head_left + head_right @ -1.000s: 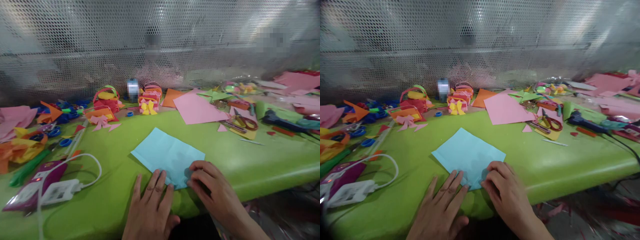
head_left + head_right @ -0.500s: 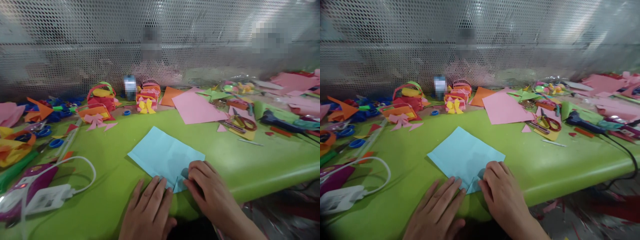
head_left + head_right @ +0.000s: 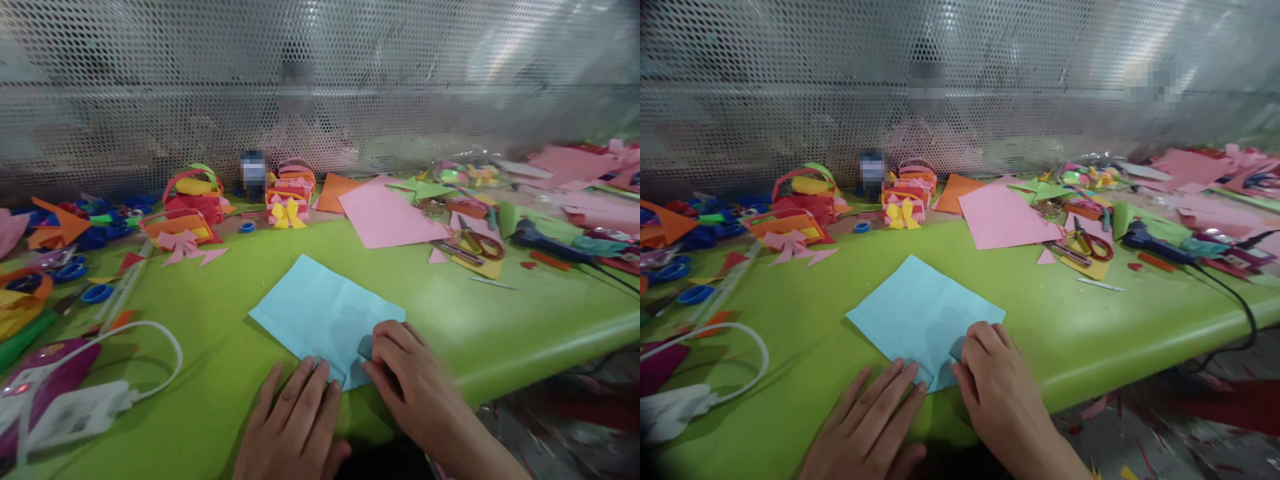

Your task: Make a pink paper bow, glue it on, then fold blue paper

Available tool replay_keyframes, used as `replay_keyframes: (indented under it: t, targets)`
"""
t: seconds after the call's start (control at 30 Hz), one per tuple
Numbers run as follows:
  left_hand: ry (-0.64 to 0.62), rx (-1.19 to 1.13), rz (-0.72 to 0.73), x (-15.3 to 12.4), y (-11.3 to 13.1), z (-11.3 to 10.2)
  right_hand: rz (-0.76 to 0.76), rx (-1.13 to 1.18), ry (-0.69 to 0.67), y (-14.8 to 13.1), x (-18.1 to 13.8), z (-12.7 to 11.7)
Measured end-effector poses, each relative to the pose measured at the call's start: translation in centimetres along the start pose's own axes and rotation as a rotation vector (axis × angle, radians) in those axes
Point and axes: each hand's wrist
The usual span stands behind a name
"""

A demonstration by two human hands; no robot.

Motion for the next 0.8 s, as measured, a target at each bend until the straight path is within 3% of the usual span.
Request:
replay_keyframes:
  t: [0.33,0.63,0.8]
  targets:
    - [0.018,0.033,-0.036,-0.3,0.5,0.7,-0.007,0.026,-0.003,0.2,0.1,-0.1]
    - [-0.026,0.015,-0.030,0.1,0.5,-0.1,-0.005,-0.005,0.015,0.1,0.0,-0.1]
    - [-0.073,0.020,-0.060,0.1,0.5,-0.6,-0.008,0.023,0.177,-0.2,-0.2,0.2]
Point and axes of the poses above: each hand's wrist, its own x-axis towards the middle knuckle, its own z-axis out of the palm, y = z × x, and after that the axes turned 14 degrees about -y, right-handed
